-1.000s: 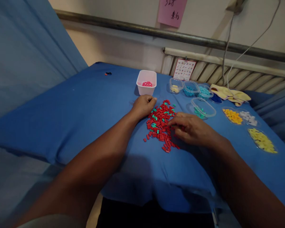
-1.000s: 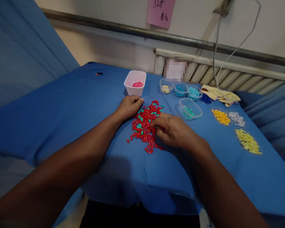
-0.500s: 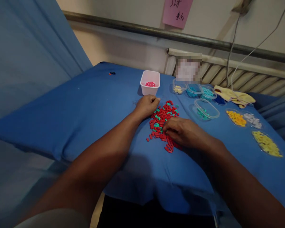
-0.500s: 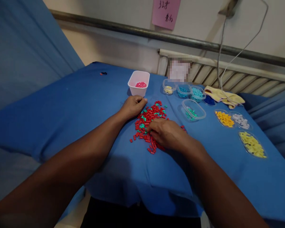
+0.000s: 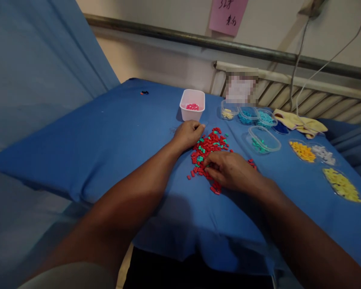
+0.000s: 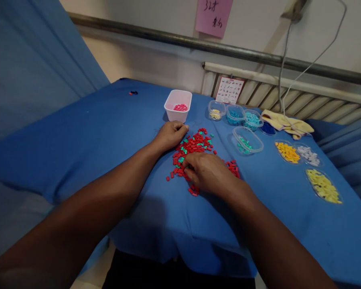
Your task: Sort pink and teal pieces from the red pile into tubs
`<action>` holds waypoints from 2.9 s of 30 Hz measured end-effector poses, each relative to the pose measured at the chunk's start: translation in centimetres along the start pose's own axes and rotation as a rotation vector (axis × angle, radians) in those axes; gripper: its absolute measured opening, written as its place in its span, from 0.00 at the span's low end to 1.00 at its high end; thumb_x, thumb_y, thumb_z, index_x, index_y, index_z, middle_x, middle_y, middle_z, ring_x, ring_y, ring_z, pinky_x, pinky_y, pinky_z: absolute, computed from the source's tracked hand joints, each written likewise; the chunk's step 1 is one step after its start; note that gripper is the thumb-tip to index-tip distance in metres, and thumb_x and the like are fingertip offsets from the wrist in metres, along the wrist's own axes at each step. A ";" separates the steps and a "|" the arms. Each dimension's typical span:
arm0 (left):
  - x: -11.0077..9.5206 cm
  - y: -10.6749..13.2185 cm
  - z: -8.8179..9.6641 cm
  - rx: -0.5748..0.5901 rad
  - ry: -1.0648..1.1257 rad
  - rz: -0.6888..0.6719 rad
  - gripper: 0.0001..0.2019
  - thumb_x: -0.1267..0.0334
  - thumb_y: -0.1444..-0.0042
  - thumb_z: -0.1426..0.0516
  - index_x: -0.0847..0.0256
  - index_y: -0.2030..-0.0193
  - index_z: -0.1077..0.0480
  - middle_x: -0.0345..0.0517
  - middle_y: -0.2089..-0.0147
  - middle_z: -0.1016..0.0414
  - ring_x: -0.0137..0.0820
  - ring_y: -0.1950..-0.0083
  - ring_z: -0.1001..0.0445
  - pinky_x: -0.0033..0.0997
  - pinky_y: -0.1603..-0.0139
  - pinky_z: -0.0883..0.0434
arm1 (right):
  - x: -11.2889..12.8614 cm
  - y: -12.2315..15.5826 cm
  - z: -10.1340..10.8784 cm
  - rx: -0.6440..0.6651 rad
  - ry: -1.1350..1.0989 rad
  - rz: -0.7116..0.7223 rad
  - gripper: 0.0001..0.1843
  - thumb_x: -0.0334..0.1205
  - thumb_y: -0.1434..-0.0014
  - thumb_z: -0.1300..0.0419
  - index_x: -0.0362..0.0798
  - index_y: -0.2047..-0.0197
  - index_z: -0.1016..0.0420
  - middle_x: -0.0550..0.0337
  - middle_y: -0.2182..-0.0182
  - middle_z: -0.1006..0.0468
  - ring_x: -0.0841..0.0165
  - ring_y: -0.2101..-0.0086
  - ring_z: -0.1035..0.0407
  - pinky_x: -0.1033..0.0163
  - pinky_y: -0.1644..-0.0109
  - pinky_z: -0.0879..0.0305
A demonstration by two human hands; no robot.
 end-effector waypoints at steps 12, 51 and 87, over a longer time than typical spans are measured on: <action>0.2 -0.3 -0.2 0.001 -0.016 -0.012 0.22 0.52 0.29 0.45 0.59 0.75 0.35 0.43 0.74 0.33 0.33 0.70 0.36 0.39 0.66 0.47 | -5.5 1.7 3.6 -0.362 -0.638 -0.312 0.14 0.47 0.41 0.30 0.49 0.54 0.20 0.62 0.70 0.20 0.70 0.75 0.31 0.65 0.73 0.36; 0.1 -0.1 -0.3 0.006 -0.014 -0.010 0.23 0.52 0.29 0.45 0.59 0.75 0.38 0.40 0.77 0.39 0.31 0.72 0.42 0.39 0.67 0.52 | -1.9 0.4 1.6 -0.089 0.176 0.164 0.14 0.36 0.29 0.37 0.49 0.44 0.15 0.50 0.53 0.13 0.55 0.52 0.21 0.51 0.46 0.25; 0.3 0.0 -0.4 0.004 -0.001 0.002 0.23 0.51 0.29 0.46 0.58 0.75 0.37 0.41 0.77 0.38 0.32 0.73 0.42 0.40 0.67 0.52 | 0.1 -1.5 -0.3 0.027 0.093 0.270 0.15 0.31 0.28 0.40 0.46 0.45 0.14 0.48 0.51 0.13 0.55 0.48 0.20 0.48 0.39 0.25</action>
Point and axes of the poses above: each hand's wrist, its own y-axis away from the middle knuckle, its own z-axis out of the back of the hand, x = y × z, the point moved 7 cm from there along -y, towards the middle knuckle
